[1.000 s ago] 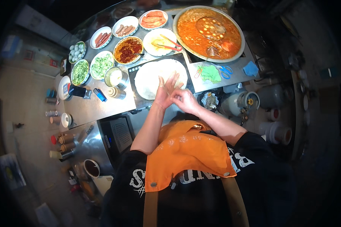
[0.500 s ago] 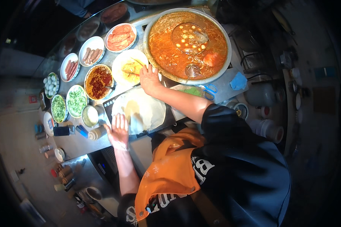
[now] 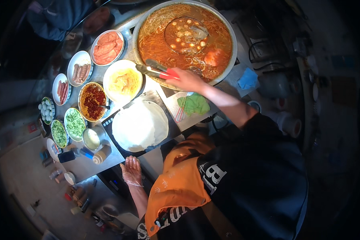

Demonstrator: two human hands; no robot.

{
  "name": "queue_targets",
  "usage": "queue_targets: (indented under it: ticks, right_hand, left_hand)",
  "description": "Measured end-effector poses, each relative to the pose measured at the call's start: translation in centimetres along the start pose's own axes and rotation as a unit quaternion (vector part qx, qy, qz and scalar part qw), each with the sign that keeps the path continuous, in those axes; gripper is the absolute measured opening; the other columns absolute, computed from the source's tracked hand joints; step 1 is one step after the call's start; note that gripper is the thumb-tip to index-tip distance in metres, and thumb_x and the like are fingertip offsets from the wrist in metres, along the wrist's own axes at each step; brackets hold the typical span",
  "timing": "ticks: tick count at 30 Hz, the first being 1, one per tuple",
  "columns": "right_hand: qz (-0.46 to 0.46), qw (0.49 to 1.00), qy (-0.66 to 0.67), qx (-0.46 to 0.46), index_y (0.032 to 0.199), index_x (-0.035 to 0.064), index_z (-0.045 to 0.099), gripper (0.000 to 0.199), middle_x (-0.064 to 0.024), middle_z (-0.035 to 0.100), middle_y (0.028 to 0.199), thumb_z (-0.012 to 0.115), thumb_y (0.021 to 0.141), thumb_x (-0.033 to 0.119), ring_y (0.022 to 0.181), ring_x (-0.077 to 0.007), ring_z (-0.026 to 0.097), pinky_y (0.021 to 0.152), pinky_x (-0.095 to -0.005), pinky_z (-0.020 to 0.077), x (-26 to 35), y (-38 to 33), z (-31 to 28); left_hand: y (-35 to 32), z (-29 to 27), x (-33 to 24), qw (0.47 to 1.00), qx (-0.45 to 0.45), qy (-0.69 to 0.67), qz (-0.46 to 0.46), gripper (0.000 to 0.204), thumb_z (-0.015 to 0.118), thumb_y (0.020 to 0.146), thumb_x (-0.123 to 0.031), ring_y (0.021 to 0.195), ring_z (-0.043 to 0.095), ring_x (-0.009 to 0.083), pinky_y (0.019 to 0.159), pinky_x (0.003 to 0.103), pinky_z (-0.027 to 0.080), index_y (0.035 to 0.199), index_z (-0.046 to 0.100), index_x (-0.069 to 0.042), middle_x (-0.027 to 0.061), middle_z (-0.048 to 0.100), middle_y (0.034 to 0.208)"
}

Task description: The person assembles a street food wrap by placing a flatbread on a board, adding cooked meat, vegetables, and sauces, then rolling it into a cone and handing it to a customer. The process is repeated for a second wrap.

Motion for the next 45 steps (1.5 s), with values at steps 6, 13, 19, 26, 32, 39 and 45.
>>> queue_targets:
  ticks: [6, 13, 19, 26, 32, 39, 45]
  right_hand:
    - [0.107, 0.960, -0.095, -0.242, 0.148, 0.0131, 0.063, 0.063, -0.0165, 0.076, 0.126, 0.081, 0.093, 0.040, 0.112, -0.0362, 0.075, 0.096, -0.0465, 0.0598, -13.5, -12.1, -11.7]
    - [0.184, 0.939, -0.205, -0.205, 0.143, 0.0180, 0.069, 0.053, -0.0120, 0.077, 0.127, 0.079, 0.093, 0.034, 0.112, -0.0339, 0.074, 0.093, -0.0472, 0.0600, -17.5, -12.6, -13.9]
    - [0.091, 0.940, -0.240, -0.225, 0.139, 0.0135, 0.071, 0.050, -0.0117, 0.078, 0.122, 0.078, 0.094, 0.033, 0.107, -0.0353, 0.075, 0.090, -0.0488, 0.0604, -12.2, -9.7, -17.4]
    - [-0.037, 0.933, -0.327, -0.144, 0.125, 0.0116, 0.075, 0.034, -0.0151, 0.078, 0.109, 0.077, 0.093, 0.024, 0.101, -0.0349, 0.077, 0.085, -0.0481, 0.0602, -6.7, 2.3, -15.6]
    - [0.095, 0.947, -0.293, -0.092, 0.118, 0.0102, 0.078, 0.033, -0.0176, 0.079, 0.112, 0.072, 0.097, 0.035, 0.106, -0.0360, 0.076, 0.092, -0.0496, 0.0596, -8.2, 4.2, -16.6]
    - [0.111, 0.959, -0.239, -0.105, 0.129, 0.0139, 0.075, 0.042, -0.0130, 0.079, 0.115, 0.075, 0.095, 0.039, 0.109, -0.0358, 0.075, 0.093, -0.0500, 0.0587, -11.5, -3.9, -14.9]
    - [0.036, 0.946, -0.283, -0.152, 0.130, 0.0142, 0.076, 0.039, -0.0114, 0.079, 0.114, 0.076, 0.095, 0.032, 0.103, -0.0343, 0.076, 0.088, -0.0478, 0.0602, -10.3, -6.2, -15.3]
  left_hand:
    - [1.2, 3.8, 2.4, 0.996, -0.070, 0.047, -0.012, 0.055, 0.050, 0.112, -0.057, 0.098, 0.062, 0.0221, 0.089, 0.034, 0.054, 0.113, 0.066, -0.005, 0.0065, 0.065, 0.108]
    - [4.3, 8.7, 1.2, 0.995, 0.025, 0.095, -0.003, 0.047, 0.050, 0.113, -0.056, 0.087, 0.059, 0.0180, 0.078, 0.030, 0.051, 0.106, 0.063, -0.011, 0.0016, 0.061, 0.097]
    - [5.4, 5.8, -2.4, 0.989, -0.049, 0.132, 0.042, 0.052, 0.042, 0.115, -0.057, 0.118, 0.071, 0.0232, 0.100, 0.038, 0.056, 0.122, 0.067, -0.012, 0.0037, 0.075, 0.127]
    - [4.1, 5.7, 0.0, 0.994, 0.014, 0.102, 0.022, 0.048, 0.045, 0.115, -0.055, 0.105, 0.068, 0.0213, 0.095, 0.037, 0.055, 0.120, 0.067, -0.012, 0.0026, 0.072, 0.118]
    - [2.0, 5.6, 0.0, 0.992, -0.076, 0.070, 0.078, 0.044, 0.046, 0.116, -0.052, 0.083, 0.056, 0.0182, 0.082, 0.030, 0.050, 0.105, 0.060, -0.012, 0.0017, 0.065, 0.104]
    - [1.6, 4.4, 1.0, 0.996, -0.047, 0.049, 0.058, 0.044, 0.045, 0.116, -0.051, 0.083, 0.056, 0.0192, 0.084, 0.031, 0.051, 0.102, 0.058, -0.011, 0.0030, 0.063, 0.101]
    - [3.8, 5.3, 0.6, 0.992, -0.086, 0.067, 0.058, 0.048, 0.044, 0.116, -0.052, 0.098, 0.066, 0.0217, 0.099, 0.037, 0.057, 0.112, 0.065, -0.008, 0.0055, 0.071, 0.112]
Point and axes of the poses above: each hand's wrist, its own y-axis towards the middle knuckle, its own z-axis out of the palm, x = y × z, the point moved 8 cm from there along y, towards the middle knuckle
